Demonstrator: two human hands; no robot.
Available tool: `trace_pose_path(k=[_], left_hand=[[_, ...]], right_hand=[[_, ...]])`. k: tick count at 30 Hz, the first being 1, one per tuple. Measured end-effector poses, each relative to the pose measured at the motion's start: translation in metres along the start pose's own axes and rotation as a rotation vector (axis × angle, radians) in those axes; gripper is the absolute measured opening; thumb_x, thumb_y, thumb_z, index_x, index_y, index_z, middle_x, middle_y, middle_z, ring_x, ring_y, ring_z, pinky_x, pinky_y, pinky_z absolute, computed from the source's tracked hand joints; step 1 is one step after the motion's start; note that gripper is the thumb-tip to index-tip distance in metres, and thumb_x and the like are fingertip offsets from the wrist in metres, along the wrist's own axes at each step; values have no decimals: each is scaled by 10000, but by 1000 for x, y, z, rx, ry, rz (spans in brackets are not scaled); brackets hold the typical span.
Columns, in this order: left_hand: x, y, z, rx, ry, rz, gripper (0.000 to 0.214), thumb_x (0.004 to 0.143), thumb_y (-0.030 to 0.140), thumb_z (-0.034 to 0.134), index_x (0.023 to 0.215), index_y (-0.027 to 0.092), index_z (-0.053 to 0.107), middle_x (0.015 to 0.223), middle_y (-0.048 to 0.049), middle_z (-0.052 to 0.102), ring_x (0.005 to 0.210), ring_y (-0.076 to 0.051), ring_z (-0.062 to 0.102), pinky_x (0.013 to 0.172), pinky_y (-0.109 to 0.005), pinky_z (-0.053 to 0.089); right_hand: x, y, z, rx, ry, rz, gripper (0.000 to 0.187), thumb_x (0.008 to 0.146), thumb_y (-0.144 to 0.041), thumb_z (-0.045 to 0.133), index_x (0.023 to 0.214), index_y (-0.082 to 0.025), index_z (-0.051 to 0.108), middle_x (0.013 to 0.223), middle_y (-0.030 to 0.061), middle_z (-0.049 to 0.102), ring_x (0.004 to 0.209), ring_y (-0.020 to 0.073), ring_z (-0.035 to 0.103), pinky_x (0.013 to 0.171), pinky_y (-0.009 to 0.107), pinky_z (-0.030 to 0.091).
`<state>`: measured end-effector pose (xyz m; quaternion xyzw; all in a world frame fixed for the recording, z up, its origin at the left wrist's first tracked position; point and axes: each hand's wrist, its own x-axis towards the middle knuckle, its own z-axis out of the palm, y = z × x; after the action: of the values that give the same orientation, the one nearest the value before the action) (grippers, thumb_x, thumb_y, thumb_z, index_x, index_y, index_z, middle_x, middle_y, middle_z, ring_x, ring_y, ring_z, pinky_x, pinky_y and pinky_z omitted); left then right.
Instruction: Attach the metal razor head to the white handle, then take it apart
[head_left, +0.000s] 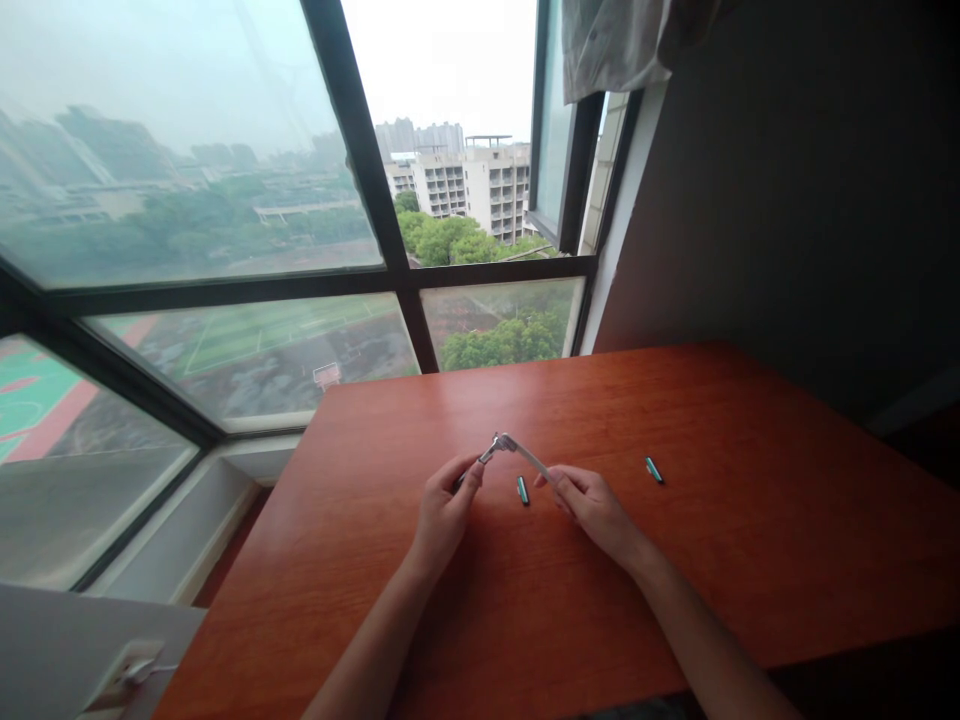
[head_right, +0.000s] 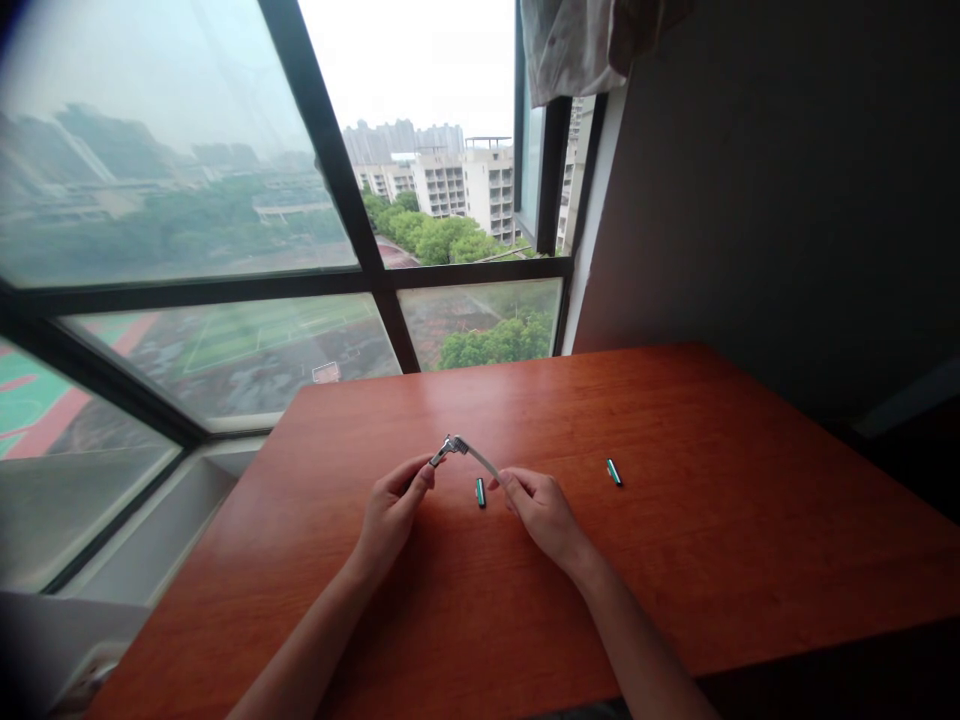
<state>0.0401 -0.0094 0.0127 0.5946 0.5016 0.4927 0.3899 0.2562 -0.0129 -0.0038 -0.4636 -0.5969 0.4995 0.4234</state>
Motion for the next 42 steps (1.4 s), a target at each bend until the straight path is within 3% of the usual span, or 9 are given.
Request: trace_pose_path(k=[9,18,24,30,35,42], left_hand=[[-2,-1,2,-17,-81,14,315,841,369,595,1001,129,722,703,-25,561,679,-154,474,632,-237,381],[2,4,-4,-23,58,-33,351,812,423,613,968,130,730,667,-14,553,635,-144,467,576,-225,363],[0,1,-1,-35,-70,-37,367,823,421,603,993,120,725,653,-11,537,639,-141,465,600,-232,371],[2,0,-1,-56,-17,-78,379,823,445,598,956,114,727,650,-14,511,610,-130,430,542,-217,335],[3,-3,-3,-121,-63,-132,426,844,472,564,1025,111,700,647,-5,483,564,-107,381,492,-206,288],[3,-2,0,-232,-133,-204,491,830,515,565,1041,86,676,582,38,381,499,-77,289,446,-203,204]], right_hand=[[-1,-1,0,17,-2,11,473,895,-537,442,887,-118,661,543,-48,355,489,94,309,452,227,231],[-1,-3,0,-13,-5,-2,482,883,-549,451,843,-127,681,545,-44,352,499,100,325,462,228,241],[-1,-3,0,-11,16,6,502,874,-563,458,886,-119,691,531,-48,368,485,98,332,457,225,253],[-1,-2,0,-23,23,12,506,872,-562,460,871,-115,698,529,-45,362,482,97,328,452,225,245],[-2,-4,0,-57,35,-15,504,883,-542,458,905,-106,710,542,-39,366,496,98,337,461,224,258],[-2,-8,0,-189,93,-126,444,892,-507,471,910,-139,719,607,2,525,572,141,478,527,237,362]])
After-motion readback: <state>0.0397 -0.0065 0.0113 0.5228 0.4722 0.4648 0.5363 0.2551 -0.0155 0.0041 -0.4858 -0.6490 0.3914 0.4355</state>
